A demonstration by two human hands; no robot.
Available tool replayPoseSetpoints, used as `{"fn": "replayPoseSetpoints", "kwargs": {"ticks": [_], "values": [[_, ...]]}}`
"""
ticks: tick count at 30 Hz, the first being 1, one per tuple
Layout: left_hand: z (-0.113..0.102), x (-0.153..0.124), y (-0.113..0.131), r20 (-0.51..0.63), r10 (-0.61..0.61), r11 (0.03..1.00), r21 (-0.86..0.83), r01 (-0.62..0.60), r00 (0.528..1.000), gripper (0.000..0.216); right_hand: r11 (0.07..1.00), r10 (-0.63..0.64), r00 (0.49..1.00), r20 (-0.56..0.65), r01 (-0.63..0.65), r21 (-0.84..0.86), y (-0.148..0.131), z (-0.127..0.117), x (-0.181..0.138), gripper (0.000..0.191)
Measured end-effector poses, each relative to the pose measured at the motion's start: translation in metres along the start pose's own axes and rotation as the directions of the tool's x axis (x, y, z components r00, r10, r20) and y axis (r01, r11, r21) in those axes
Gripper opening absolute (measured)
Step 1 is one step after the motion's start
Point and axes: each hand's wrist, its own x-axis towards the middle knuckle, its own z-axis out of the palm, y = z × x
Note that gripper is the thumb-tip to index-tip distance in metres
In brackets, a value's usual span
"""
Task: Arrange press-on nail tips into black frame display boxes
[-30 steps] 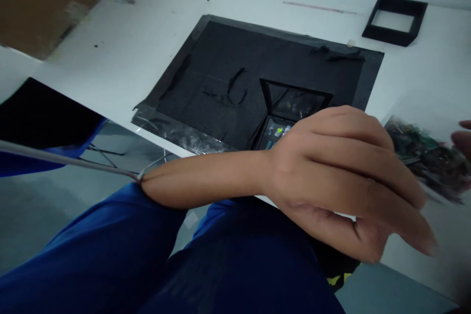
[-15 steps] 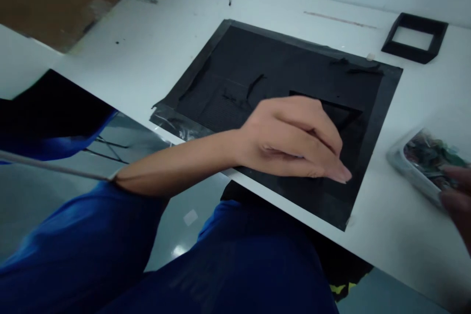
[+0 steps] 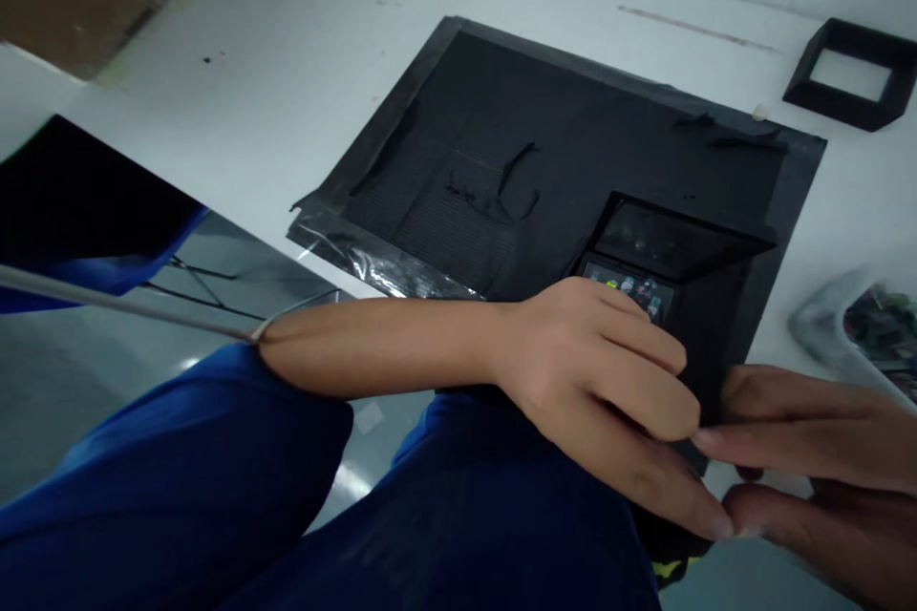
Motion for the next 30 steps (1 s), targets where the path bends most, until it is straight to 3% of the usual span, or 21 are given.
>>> {"fn": "replayPoseSetpoints", "kwargs": {"ticks": [5,8,11,15,21,25,30], "values": [[0.007,-0.007,0.007,-0.077,-0.037,0.996,0.074,0.043,0.996,0.031,0.992,-0.049,0.998,0.039,0.044,0.122,0.002,0.007,0.009,0.031],[0.007,-0.006,0.007,-0.185,0.012,0.991,0.13,0.013,0.983,0.026,0.992,-0.023,1.0,0.018,0.02,0.127,0.0,0.007,0.01,0.028],[0.007,-0.003,0.005,-0.215,0.034,0.991,0.135,-0.005,0.976,0.028,0.982,0.019,1.0,0.019,-0.023,0.185,-0.001,0.006,0.006,0.028],[0.01,-0.003,0.005,-0.276,-0.075,0.989,0.106,0.108,0.958,0.035,0.988,0.043,0.999,-0.021,-0.039,0.149,-0.002,0.005,0.002,0.027],[0.007,0.0,0.011,-0.048,-0.269,0.96,0.065,0.272,0.962,0.054,0.995,0.054,0.989,-0.139,-0.042,0.089,-0.005,0.005,0.002,0.025],[0.004,0.004,0.012,-0.084,-0.192,0.981,0.025,0.194,0.978,0.062,0.997,0.079,0.949,-0.306,-0.074,0.029,-0.003,0.009,0.002,0.026],[0.001,0.004,0.012,-0.198,-0.108,0.992,0.044,0.119,0.974,0.062,0.996,0.07,0.947,-0.315,-0.082,-0.026,0.0,0.012,0.0,0.03]]}}
